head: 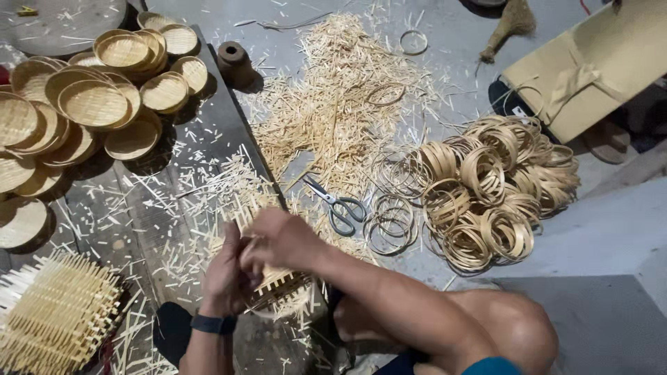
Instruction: The person repeatedly places a circular bamboo ring onto a square woven bamboo mat, then uses shears to trim the protruding bamboo strands flush with the ring. The person repeats this process on multiple mats, stacking the finished pieces aside.
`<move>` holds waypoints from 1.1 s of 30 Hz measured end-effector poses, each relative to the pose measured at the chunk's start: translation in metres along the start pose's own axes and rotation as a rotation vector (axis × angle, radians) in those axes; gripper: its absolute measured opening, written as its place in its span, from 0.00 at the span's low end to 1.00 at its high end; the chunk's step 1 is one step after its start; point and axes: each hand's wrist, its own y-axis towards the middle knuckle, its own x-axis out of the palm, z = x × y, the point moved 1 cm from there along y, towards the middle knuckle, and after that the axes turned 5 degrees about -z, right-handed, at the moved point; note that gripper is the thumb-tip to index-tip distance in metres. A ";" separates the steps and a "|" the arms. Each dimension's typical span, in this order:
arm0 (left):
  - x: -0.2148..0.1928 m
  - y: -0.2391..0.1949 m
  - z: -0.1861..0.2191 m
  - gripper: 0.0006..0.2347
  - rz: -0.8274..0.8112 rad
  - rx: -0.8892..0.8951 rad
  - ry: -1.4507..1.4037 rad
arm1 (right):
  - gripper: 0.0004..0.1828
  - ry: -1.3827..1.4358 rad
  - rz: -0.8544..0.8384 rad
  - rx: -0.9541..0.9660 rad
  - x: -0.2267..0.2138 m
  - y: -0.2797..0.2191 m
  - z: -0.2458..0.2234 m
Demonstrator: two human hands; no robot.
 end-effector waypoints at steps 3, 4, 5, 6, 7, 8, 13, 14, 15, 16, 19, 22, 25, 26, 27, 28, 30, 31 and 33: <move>-0.023 0.003 0.003 0.18 -0.037 0.530 -0.504 | 0.25 0.988 0.083 0.489 -0.004 -0.005 0.025; -0.028 0.005 0.001 0.16 -0.037 0.520 -0.563 | 0.27 1.372 0.095 0.652 -0.006 -0.011 0.032; -0.032 0.004 0.000 0.15 -0.035 0.507 -0.624 | 0.26 1.416 0.050 0.595 -0.006 -0.017 0.036; -0.037 0.004 -0.002 0.13 -0.033 0.493 -0.686 | 0.25 1.458 0.005 0.537 -0.004 -0.023 0.039; -0.038 0.007 -0.003 0.12 -0.121 0.425 -0.552 | 0.25 1.501 -0.044 0.483 -0.004 -0.027 0.043; -0.040 0.010 -0.003 0.11 -0.208 0.356 -0.419 | 0.24 1.445 -0.077 0.505 -0.003 -0.028 0.048; -0.049 0.034 -0.019 0.14 0.032 0.053 -0.411 | 0.21 1.278 -0.054 0.842 0.006 -0.032 0.066; -0.052 0.040 -0.022 0.14 0.055 0.122 -0.464 | 0.19 1.383 -0.041 0.835 0.008 -0.032 0.069; -0.056 0.045 -0.026 0.14 0.014 0.069 -0.529 | 0.17 1.494 -0.043 0.838 0.012 -0.034 0.071; -0.060 0.049 -0.029 0.14 -0.028 0.019 -0.595 | 0.18 1.520 -0.053 0.818 0.014 -0.035 0.074; -0.064 0.057 -0.038 0.09 0.017 -0.054 -0.439 | 0.20 1.459 -0.119 0.812 0.022 -0.038 0.081; -0.063 0.059 -0.047 0.11 0.120 -0.050 -0.447 | 0.15 1.665 -0.064 0.735 0.036 -0.038 0.082; -0.065 0.065 -0.052 0.11 0.183 -0.028 -0.452 | 0.21 1.555 -0.020 0.819 0.042 -0.036 0.084; -0.067 0.066 -0.054 0.10 0.197 -0.028 -0.440 | 0.21 1.547 -0.033 0.787 0.043 -0.037 0.083; -0.070 0.066 -0.054 0.09 0.170 -0.025 -0.468 | 0.22 1.537 -0.044 0.749 0.043 -0.036 0.082; -0.073 0.066 -0.054 0.08 0.143 -0.022 -0.496 | 0.22 1.528 -0.054 0.710 0.042 -0.036 0.081; -0.081 0.066 -0.054 0.08 0.069 0.017 -0.535 | 0.19 1.529 -0.012 0.733 0.039 -0.038 0.079; -0.085 0.065 -0.053 0.10 0.024 0.058 -0.549 | 0.21 1.527 0.007 0.744 0.038 -0.039 0.078; -0.091 0.064 -0.053 0.13 0.005 0.105 -0.555 | 0.20 1.498 0.025 0.746 0.036 -0.040 0.076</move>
